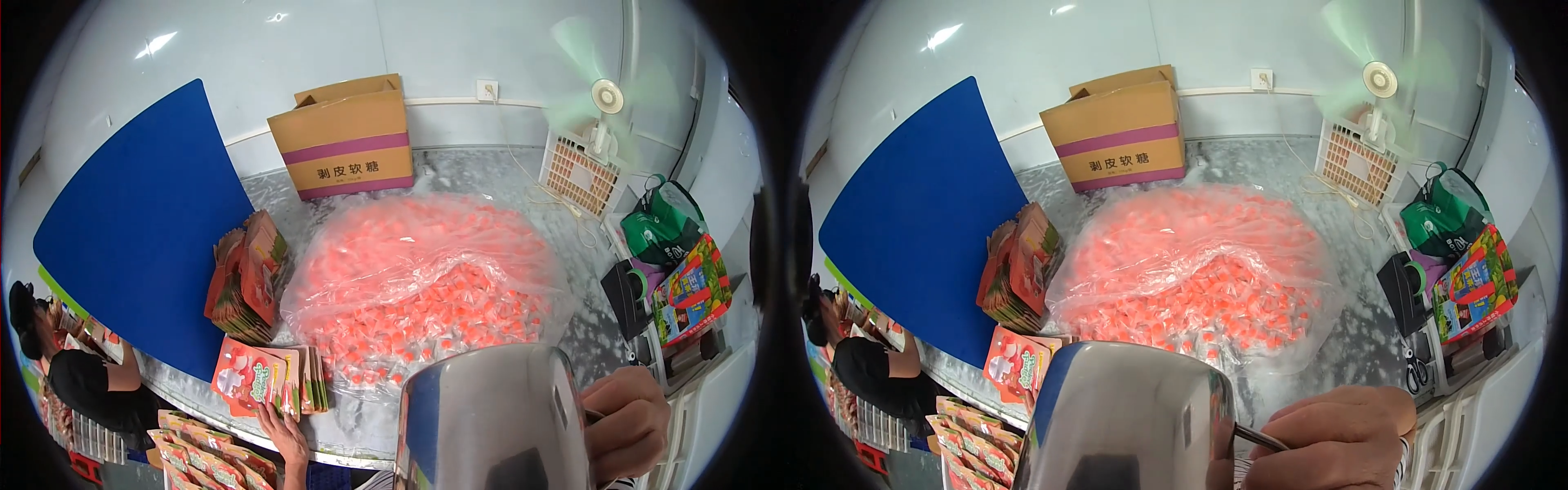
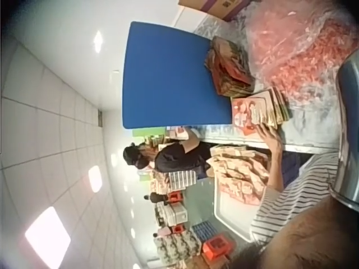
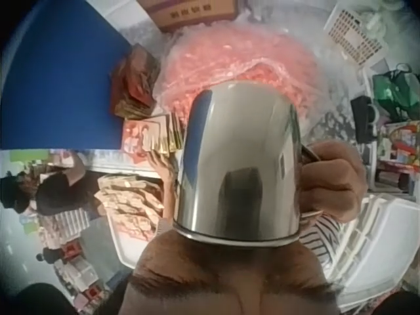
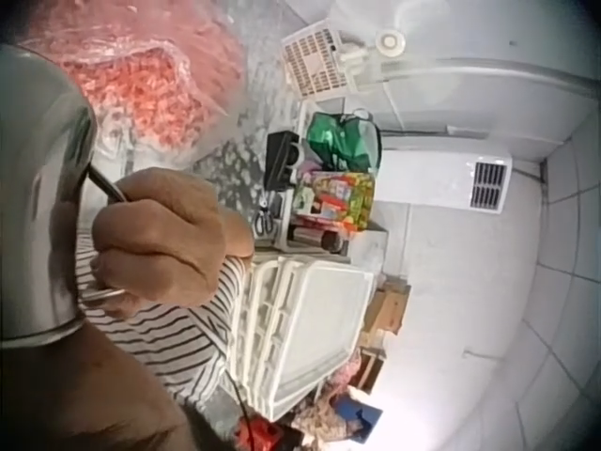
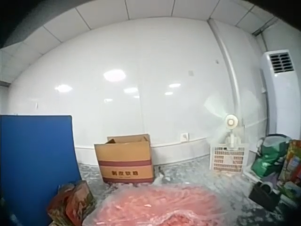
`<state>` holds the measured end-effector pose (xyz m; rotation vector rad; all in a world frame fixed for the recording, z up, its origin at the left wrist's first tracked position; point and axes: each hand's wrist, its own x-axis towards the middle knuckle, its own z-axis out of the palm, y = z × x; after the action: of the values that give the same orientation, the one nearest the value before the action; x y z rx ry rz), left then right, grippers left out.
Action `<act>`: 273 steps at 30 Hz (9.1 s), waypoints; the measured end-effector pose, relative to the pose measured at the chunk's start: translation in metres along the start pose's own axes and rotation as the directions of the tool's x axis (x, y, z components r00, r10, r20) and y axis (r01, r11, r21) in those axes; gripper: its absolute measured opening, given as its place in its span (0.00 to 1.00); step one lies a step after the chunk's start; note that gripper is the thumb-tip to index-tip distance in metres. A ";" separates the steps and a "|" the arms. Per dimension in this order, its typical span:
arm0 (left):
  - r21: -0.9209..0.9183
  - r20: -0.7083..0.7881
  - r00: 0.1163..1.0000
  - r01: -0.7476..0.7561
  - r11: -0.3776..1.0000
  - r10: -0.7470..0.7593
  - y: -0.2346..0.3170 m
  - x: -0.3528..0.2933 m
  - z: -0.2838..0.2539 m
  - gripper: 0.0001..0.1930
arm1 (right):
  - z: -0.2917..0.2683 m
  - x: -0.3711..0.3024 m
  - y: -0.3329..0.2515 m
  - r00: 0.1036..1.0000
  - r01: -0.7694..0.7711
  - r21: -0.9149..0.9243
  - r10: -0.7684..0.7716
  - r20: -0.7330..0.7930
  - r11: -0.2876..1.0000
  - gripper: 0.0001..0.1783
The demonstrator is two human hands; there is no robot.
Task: Packaging individual gummy candies into small plastic retail bags by hand.
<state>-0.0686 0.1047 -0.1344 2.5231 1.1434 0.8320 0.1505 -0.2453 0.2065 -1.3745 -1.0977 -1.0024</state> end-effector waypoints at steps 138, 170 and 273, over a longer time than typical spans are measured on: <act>-0.645 0.673 0.156 -0.353 0.677 0.723 0.202 0.005 -0.086 0.07 | 0.101 -0.269 0.064 0.063 -0.838 -0.128 0.327 0.943 0.531 0.09; -0.546 0.595 0.609 -0.173 0.820 0.525 0.178 -0.005 -0.087 0.09 | 0.074 -0.271 0.083 0.389 -0.617 -0.053 0.363 0.847 0.785 0.18; -0.521 0.562 0.541 -0.356 0.776 0.625 0.203 0.006 -0.060 0.07 | 0.085 -0.217 0.053 -0.020 -0.840 0.331 0.635 0.772 -0.430 0.11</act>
<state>0.0221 -0.0252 0.0057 2.4728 -0.0188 0.0429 0.1529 -0.1797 -0.0237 -0.9148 -0.1893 0.9303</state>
